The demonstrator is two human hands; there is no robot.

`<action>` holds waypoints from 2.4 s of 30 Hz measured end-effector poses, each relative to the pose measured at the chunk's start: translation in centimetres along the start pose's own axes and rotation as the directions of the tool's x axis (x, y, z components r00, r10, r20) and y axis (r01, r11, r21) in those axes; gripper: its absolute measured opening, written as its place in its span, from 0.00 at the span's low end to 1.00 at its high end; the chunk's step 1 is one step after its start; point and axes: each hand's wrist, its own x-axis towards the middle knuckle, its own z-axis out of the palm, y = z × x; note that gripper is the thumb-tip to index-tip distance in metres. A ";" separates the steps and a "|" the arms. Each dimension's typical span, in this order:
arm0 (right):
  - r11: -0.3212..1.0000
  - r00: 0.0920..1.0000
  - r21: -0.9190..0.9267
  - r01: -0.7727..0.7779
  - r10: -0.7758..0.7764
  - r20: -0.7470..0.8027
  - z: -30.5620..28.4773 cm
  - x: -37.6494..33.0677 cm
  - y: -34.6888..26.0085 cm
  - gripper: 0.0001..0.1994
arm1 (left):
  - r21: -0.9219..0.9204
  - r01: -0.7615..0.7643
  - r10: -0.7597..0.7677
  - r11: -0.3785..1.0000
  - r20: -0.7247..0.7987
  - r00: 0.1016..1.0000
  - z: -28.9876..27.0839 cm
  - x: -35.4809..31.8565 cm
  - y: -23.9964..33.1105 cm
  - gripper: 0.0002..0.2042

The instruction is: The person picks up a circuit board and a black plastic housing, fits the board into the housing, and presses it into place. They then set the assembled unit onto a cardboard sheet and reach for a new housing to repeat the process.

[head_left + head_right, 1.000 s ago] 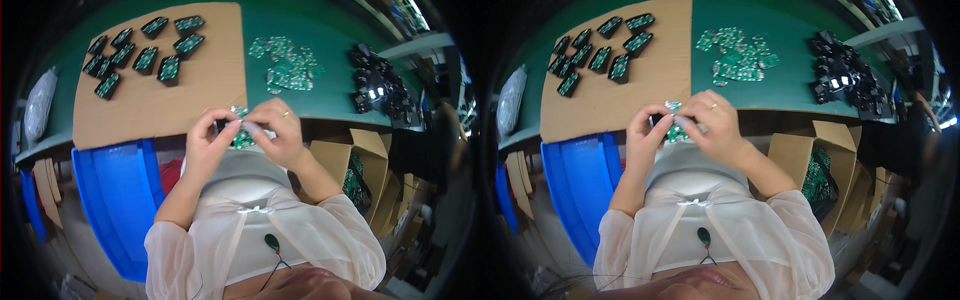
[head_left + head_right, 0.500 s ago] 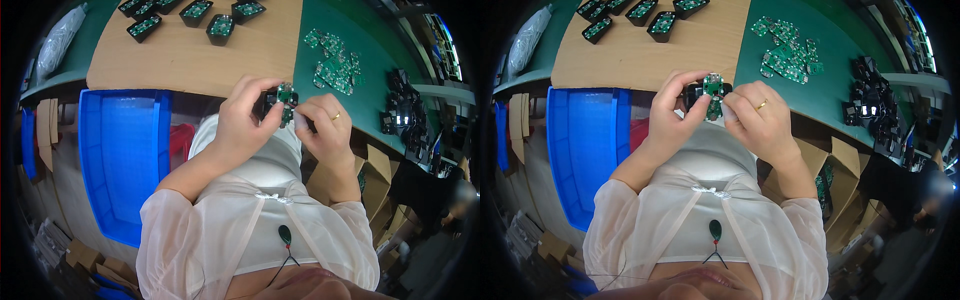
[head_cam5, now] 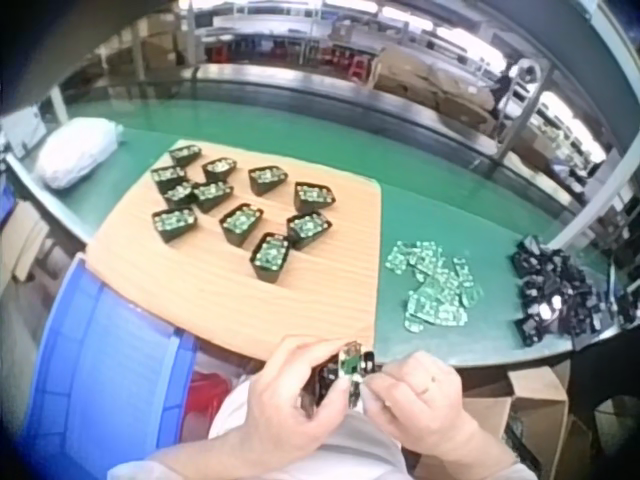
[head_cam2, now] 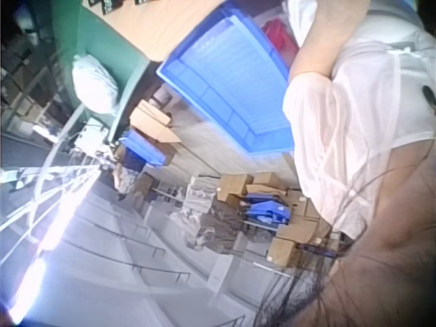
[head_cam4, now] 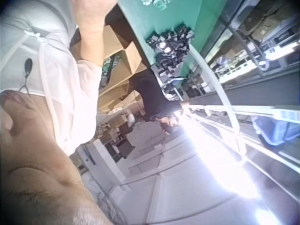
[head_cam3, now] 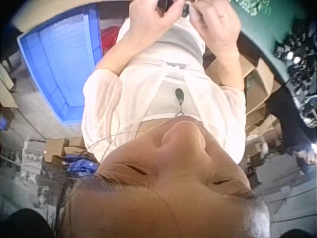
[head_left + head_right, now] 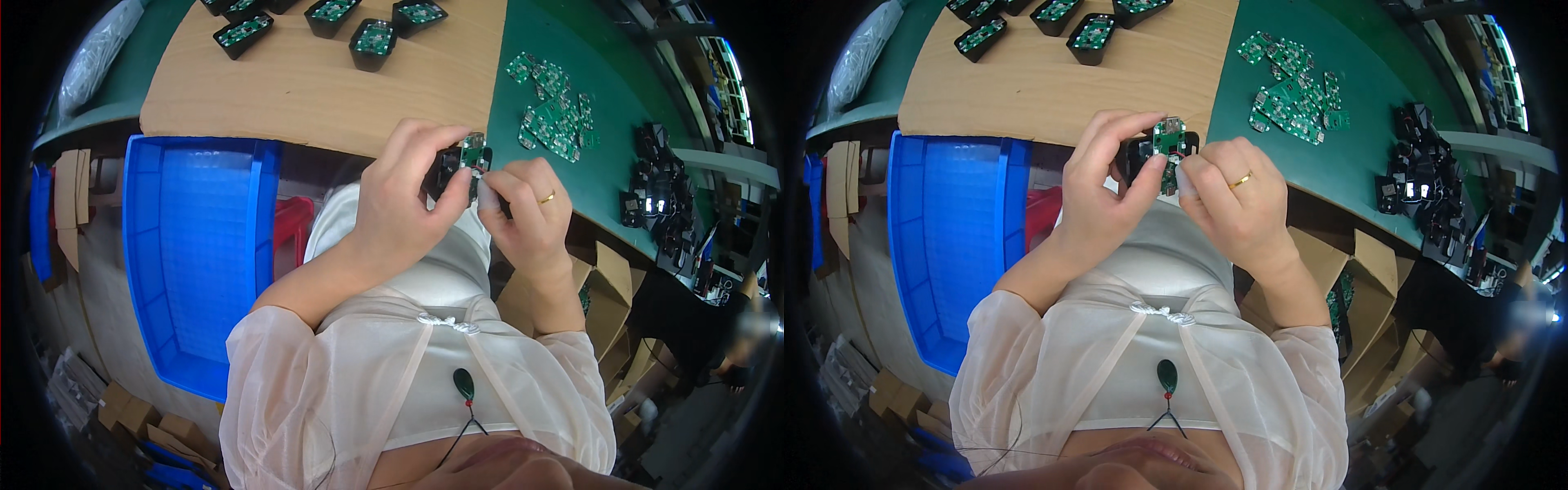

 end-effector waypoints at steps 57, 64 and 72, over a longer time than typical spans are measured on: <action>-0.050 0.559 0.849 -0.526 0.732 0.390 2.9 -1.4 -2.0 0.13 | 0.150 -0.275 0.294 0.950 -0.118 0.949 1.7 -0.6 -1.5 0.16; -0.138 0.539 0.891 -0.432 0.753 0.378 3.2 -1.0 -2.4 0.17 | -0.092 -0.052 0.041 0.994 -0.116 0.992 1.7 -1.4 -3.1 0.18; 0.091 0.593 0.855 -0.510 0.757 0.273 2.3 -3.2 -2.1 0.16 | 0.065 0.026 -0.041 0.998 0.244 0.969 -0.9 -2.0 -2.3 0.23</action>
